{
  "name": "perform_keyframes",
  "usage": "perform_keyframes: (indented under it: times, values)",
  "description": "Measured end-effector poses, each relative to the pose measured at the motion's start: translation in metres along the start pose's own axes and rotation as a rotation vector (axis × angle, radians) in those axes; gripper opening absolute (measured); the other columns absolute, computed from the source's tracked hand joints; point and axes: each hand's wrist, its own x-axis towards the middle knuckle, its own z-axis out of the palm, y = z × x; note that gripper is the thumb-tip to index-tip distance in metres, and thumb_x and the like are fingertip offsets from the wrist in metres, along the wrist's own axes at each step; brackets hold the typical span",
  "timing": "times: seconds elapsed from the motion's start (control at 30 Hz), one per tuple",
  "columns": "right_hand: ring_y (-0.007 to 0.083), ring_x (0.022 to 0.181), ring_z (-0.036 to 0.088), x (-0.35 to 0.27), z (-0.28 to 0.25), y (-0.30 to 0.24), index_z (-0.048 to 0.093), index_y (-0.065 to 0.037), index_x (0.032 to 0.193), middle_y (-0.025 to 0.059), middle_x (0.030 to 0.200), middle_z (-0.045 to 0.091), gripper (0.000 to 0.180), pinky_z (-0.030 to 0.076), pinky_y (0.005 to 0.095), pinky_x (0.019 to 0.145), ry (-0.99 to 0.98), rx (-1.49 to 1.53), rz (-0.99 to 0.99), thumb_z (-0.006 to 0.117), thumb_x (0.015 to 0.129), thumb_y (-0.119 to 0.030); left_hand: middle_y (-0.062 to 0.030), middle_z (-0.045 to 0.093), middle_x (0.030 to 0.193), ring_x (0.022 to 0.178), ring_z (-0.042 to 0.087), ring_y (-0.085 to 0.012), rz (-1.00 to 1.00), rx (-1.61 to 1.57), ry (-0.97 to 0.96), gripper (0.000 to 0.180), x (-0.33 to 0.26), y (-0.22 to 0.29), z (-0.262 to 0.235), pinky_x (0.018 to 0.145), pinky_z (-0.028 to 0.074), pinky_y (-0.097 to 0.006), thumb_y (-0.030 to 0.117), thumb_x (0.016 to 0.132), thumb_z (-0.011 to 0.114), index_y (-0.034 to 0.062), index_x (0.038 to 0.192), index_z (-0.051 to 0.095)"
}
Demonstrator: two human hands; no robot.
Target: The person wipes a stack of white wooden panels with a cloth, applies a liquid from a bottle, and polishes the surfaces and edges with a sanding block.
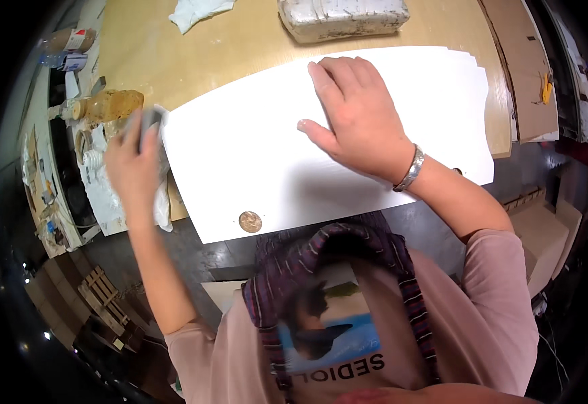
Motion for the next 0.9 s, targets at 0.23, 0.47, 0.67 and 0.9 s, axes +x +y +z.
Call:
perform_keyframes:
  times: [0.23, 0.47, 0.67, 0.9]
  values:
    - [0.0329, 0.105, 0.052, 0.003, -0.003, 0.002, 0.054, 0.009, 0.119, 0.0203, 0.109, 0.057, 0.061, 0.038, 0.0437, 0.099, -0.018, 0.04, 0.019, 0.072, 0.078, -0.032, -0.0204, 0.061, 0.112, 0.107, 0.055, -0.0368, 0.377, -0.008, 0.039, 0.036, -0.02, 0.164, 0.004, 0.095, 0.043, -0.045, 0.029, 0.082, 0.07, 0.0178, 0.116, 0.068]
    - [0.0336, 0.106, 0.051, 0.005, -0.008, -0.003, 0.052, 0.01, 0.12, 0.0202, 0.112, 0.055, 0.063, 0.037, 0.0446, 0.1, -0.046, 0.087, 0.031, 0.073, 0.076, -0.03, -0.0185, 0.062, 0.112, 0.104, 0.057, -0.0339, -0.329, 0.118, 0.031, 0.04, -0.022, 0.037, -0.022, 0.091, 0.045, -0.043, 0.033, 0.082, 0.071, 0.0196, 0.119, 0.07]
    - [0.0348, 0.108, 0.05, 0.002, -0.009, 0.006, 0.052, 0.01, 0.121, 0.0209, 0.114, 0.055, 0.064, 0.036, 0.0461, 0.101, -0.041, 0.144, 0.068, 0.074, 0.074, -0.029, -0.0206, 0.06, 0.107, 0.104, 0.055, -0.037, 0.035, -0.001, 0.043, 0.034, -0.025, 0.113, -0.003, 0.092, 0.043, -0.047, 0.027, 0.083, 0.069, 0.0191, 0.116, 0.069]
    - [0.0354, 0.106, 0.051, 0.006, -0.01, 0.007, 0.051, 0.011, 0.12, 0.0214, 0.112, 0.054, 0.065, 0.037, 0.0471, 0.1, -0.045, 0.212, 0.069, 0.075, 0.071, -0.025, -0.0225, 0.06, 0.114, 0.106, 0.055, -0.0367, 0.2, 0.075, 0.036, 0.04, -0.024, 0.164, 0.0, 0.093, 0.044, -0.045, 0.025, 0.084, 0.069, 0.0171, 0.123, 0.066]
